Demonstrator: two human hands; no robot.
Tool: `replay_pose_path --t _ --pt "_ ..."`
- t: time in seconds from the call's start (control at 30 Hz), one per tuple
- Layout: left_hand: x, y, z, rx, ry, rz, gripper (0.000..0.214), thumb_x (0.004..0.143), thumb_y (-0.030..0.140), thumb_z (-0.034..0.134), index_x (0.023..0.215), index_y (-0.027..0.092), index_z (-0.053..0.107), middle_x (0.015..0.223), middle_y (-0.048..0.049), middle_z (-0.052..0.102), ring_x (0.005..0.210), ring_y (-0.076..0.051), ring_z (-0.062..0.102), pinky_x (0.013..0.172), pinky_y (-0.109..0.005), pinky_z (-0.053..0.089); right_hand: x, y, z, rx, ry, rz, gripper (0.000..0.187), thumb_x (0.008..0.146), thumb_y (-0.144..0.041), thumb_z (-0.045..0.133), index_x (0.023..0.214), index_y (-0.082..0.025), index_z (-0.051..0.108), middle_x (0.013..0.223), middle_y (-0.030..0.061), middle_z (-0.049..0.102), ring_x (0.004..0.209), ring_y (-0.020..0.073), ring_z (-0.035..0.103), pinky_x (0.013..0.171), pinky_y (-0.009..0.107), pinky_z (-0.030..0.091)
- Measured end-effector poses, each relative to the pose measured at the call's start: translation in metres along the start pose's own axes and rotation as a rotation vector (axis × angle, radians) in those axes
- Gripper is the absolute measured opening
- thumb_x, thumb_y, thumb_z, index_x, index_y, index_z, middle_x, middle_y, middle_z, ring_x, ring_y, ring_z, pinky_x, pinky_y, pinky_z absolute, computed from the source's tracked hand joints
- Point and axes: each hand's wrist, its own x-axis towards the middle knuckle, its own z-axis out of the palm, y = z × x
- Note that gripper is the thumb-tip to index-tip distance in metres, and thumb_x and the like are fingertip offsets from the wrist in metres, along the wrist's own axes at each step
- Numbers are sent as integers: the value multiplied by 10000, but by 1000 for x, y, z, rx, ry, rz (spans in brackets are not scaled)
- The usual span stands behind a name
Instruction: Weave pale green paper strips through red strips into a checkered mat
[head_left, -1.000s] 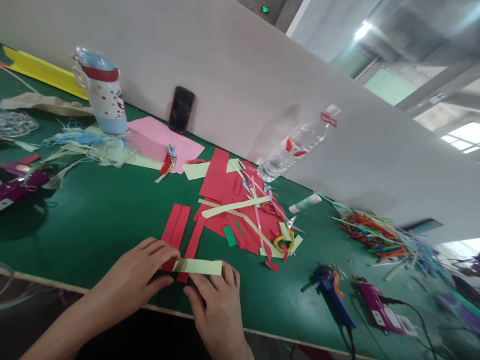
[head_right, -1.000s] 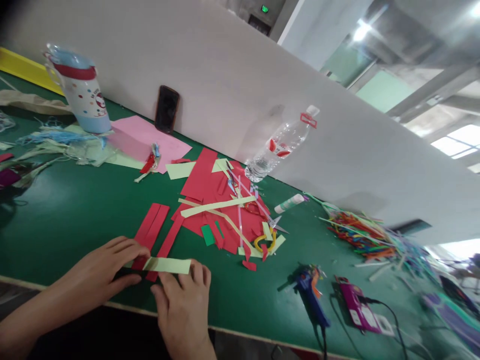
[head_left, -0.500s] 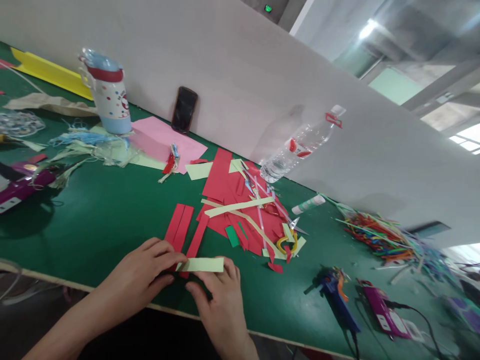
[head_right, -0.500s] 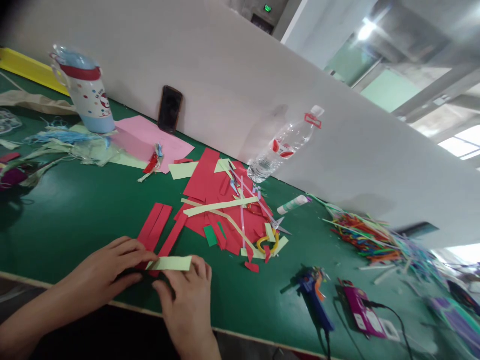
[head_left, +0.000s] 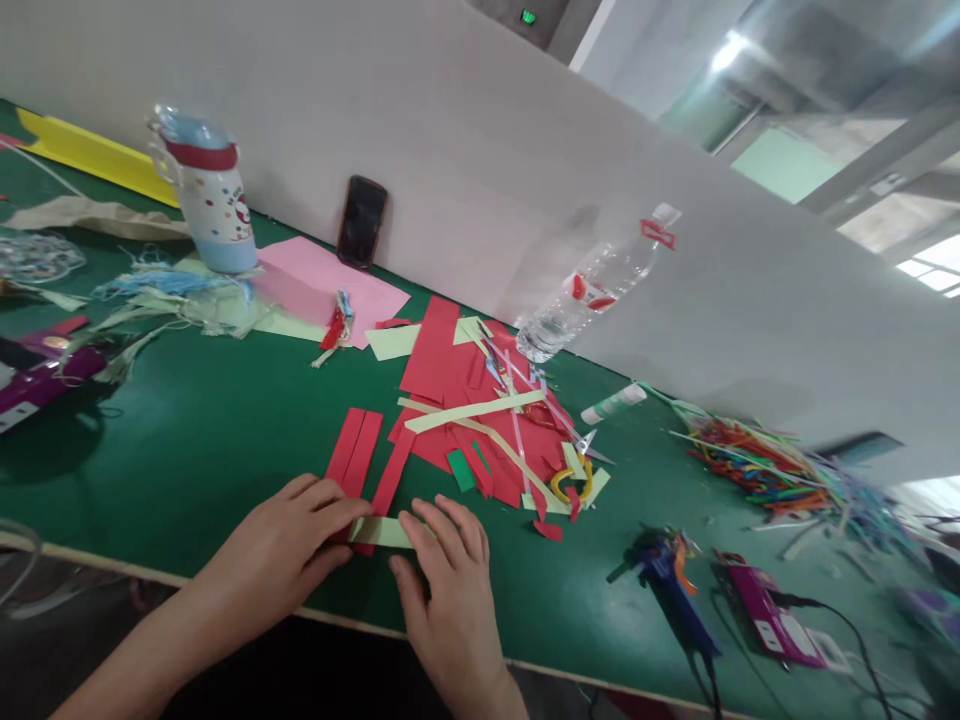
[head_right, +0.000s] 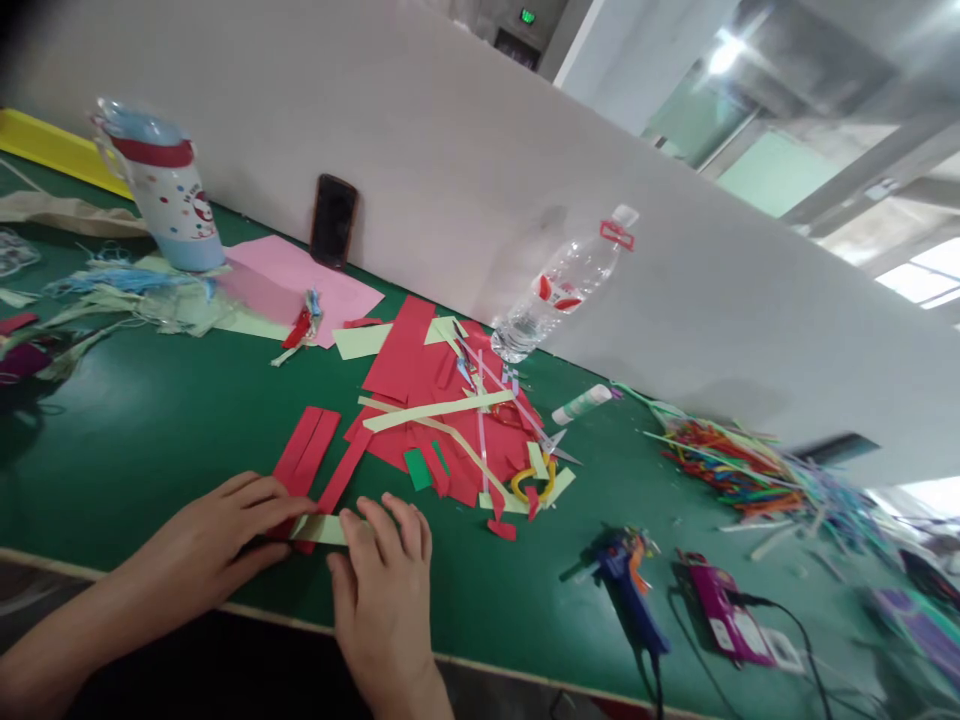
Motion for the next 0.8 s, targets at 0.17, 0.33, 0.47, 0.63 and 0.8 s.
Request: replay_pose_path --t 0.17,0.33,0.47,0.63,0.8 --pt "0 1 2 24 37 -38 354 900 264 620 1249 263 560 1169 -50 647 1066 -266 543 904 -414 448 8 6 -2 53 7 39 369 898 -85 535 1246 -199 585 1086 75 722 1027 284 600 873 471 460" --pt "4 9 0 43 62 -61 293 851 364 688 1086 225 581 1050 -48 666 982 -274 555 805 -392 451 31 -1 -6 211 53 -29 323 892 -66 513 1148 -203 655 1002 67 729 886 231 637 771 371 520" --pt "7 13 0 49 85 -73 212 977 373 461 903 207 570 871 -51 645 864 -264 557 748 -391 423 57 5 -9 339 14 -47 336 936 -135 522 1250 -195 624 1081 87 718 972 216 658 845 336 550" --pt "7 11 1 26 94 -74 281 1006 321 344 864 217 563 843 -50 622 840 -255 546 747 -381 402 84 33 -3 100 -123 175 358 951 -214 543 1298 -142 589 1210 140 661 1055 248 650 890 369 553" --pt "7 9 1 2 107 -77 298 1009 354 346 825 222 541 807 -38 603 809 -240 540 707 -354 385 94 40 18 -28 -201 215 360 919 -302 634 1251 -165 634 1200 142 654 1114 317 612 945 457 516"
